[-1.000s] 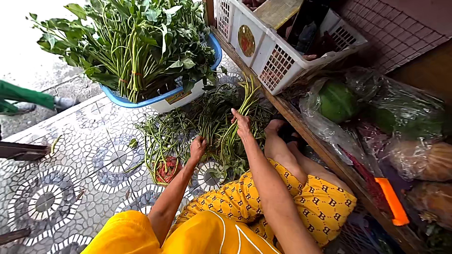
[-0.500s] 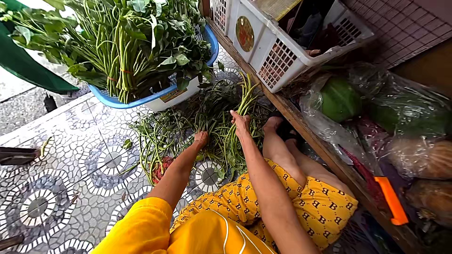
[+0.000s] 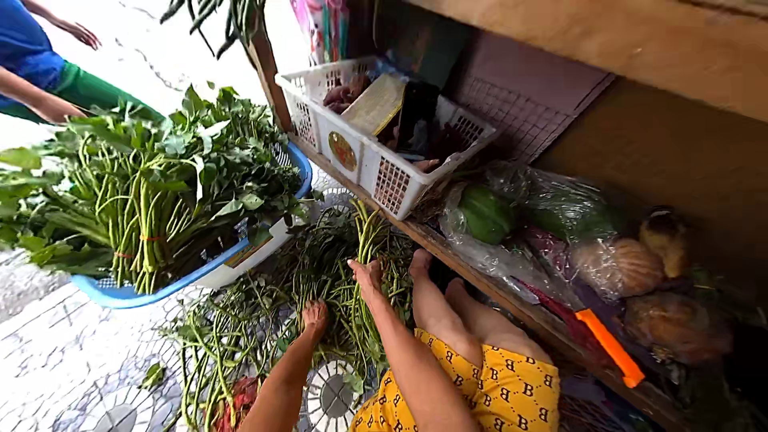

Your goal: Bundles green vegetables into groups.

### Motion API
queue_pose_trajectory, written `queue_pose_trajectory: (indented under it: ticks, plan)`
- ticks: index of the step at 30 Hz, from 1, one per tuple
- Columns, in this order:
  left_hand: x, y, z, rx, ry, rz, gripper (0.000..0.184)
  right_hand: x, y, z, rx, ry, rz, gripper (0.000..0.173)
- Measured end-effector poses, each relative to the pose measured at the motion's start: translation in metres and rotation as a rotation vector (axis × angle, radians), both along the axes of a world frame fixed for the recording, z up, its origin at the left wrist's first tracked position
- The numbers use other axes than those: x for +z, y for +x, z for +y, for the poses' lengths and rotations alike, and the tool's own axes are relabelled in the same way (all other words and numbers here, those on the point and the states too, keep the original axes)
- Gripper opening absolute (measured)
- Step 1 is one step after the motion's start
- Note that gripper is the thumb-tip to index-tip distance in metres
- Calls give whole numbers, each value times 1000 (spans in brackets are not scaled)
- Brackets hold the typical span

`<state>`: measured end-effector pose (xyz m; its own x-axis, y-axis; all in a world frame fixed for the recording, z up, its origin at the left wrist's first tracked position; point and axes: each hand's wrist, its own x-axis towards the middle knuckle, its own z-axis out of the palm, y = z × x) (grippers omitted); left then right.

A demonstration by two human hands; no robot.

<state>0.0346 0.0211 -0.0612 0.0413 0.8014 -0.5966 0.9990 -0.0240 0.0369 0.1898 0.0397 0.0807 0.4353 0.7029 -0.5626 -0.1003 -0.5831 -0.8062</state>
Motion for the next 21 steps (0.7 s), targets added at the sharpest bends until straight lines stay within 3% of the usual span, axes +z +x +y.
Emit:
queue_pose_trajectory:
  ticks: [6,10,12,15,18,21]
  plan:
    - [30,-5,13,103,-31,-140,69,7,-4,-3,12,35,86,33]
    - [58,-32,16,210,71,-514,49,9,-5,-4,20,69,141,30]
    - [87,-49,17,79,226,-570,43,11,-5,-3,26,90,177,28]
    - [151,-70,16,-201,621,-391,26,14,-5,-5,25,117,225,26]
    - [210,-87,18,-306,1047,-303,30,19,-2,-5,30,145,233,26]
    - [267,-91,19,-369,1203,-221,31,28,5,-6,45,152,200,25]
